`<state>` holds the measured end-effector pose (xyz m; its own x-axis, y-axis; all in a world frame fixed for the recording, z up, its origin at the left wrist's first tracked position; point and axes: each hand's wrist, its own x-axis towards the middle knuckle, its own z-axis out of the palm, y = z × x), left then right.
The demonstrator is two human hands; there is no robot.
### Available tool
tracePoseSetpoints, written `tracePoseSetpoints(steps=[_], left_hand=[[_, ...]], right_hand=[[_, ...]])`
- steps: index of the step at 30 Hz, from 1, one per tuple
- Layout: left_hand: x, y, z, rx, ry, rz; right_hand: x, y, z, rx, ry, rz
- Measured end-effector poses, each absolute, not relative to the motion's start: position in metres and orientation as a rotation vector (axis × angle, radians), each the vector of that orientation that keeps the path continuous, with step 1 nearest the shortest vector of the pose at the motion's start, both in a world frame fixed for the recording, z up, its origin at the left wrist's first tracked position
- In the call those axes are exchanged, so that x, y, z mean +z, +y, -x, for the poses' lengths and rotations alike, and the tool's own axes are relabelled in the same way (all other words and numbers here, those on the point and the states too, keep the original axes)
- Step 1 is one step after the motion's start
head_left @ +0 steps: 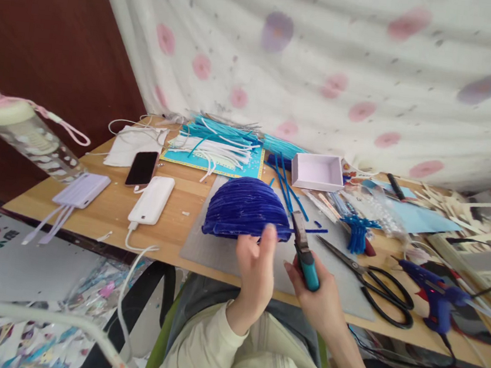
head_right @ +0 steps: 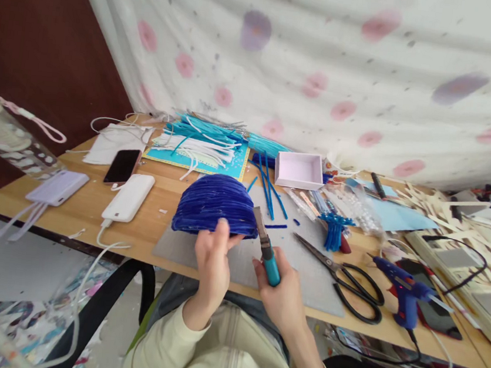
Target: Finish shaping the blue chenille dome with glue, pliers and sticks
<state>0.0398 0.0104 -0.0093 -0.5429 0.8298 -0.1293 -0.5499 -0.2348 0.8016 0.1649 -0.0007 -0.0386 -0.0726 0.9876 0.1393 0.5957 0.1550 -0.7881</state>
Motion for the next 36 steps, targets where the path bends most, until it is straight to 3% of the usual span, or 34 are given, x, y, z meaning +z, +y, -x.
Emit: tracePoseSetpoints(steps=[16,27,33,36], left_hand=[[-0.005,0.031,-0.035,1.634,0.986,-0.496],[0.011,0.061,-0.021,1.689,0.910,-0.343],[0.004,0.072,-0.014,1.602,0.954,-0.552],[0.000,0.093,-0.011,1.523,1.198,-0.913]], right_hand=[[-0.048,0.004,-0.177,0.689,-1.638,1.577],[-0.046,0.020,-0.184,0.674,-1.476,1.567],[-0.049,0.018,-0.188,0.734,-1.457,1.564],[-0.052,0.019,-0.191,0.720,-1.484,1.568]])
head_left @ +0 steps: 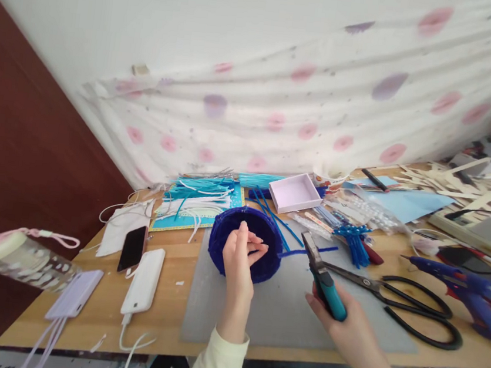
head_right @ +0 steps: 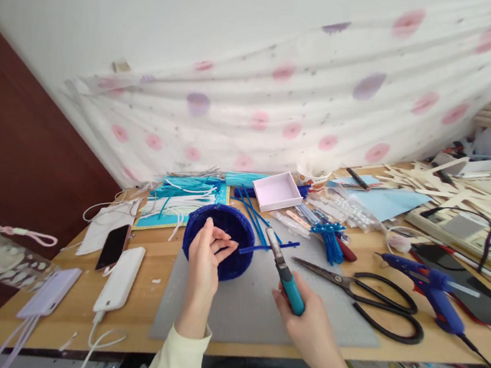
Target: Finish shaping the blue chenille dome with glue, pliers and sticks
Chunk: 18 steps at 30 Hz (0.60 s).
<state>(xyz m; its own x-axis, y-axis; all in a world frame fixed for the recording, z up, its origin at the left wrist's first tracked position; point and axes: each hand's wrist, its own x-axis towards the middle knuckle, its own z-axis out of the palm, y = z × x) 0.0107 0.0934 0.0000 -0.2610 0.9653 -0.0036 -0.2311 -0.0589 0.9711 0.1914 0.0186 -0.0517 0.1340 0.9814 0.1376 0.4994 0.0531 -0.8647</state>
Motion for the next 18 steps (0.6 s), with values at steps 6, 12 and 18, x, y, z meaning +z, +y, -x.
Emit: tracePoseSetpoints(steps=[6,12,18], left_hand=[[-0.017,0.122,-0.001,1.339,1.505,-1.487],[-0.020,0.103,0.007,1.232,1.739,-1.732],[-0.020,0.075,0.017,1.117,1.744,-1.804]], right_hand=[[-0.063,0.023,-0.200,0.741,-1.397,1.589],[-0.064,0.021,-0.199,0.780,-1.375,1.580],[-0.066,0.017,-0.199,0.850,-1.413,1.539]])
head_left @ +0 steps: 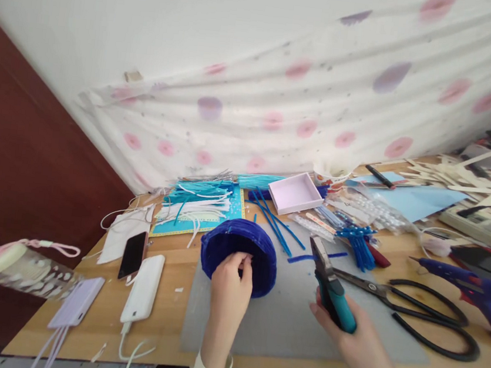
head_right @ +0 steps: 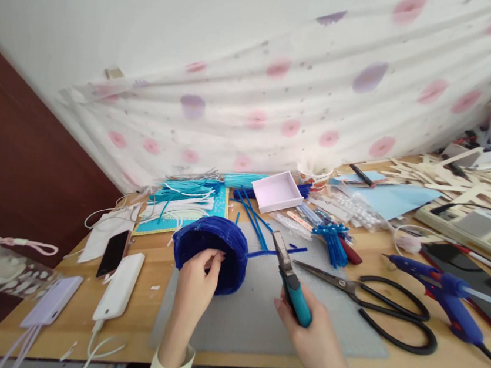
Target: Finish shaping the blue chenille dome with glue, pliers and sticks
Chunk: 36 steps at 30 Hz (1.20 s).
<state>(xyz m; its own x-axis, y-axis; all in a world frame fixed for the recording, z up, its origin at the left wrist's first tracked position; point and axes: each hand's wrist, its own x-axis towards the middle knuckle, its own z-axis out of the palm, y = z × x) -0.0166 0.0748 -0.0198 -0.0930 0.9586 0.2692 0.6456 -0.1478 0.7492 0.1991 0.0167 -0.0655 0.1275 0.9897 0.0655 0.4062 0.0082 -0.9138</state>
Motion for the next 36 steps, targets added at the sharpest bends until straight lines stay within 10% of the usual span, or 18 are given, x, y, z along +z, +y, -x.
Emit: tracePoseSetpoints(steps=[36], left_hand=[[0.009,0.021,-0.018,1.322,1.399,-2.626]], right_hand=[[-0.035,-0.011,-0.192,0.660,-1.674,1.527]])
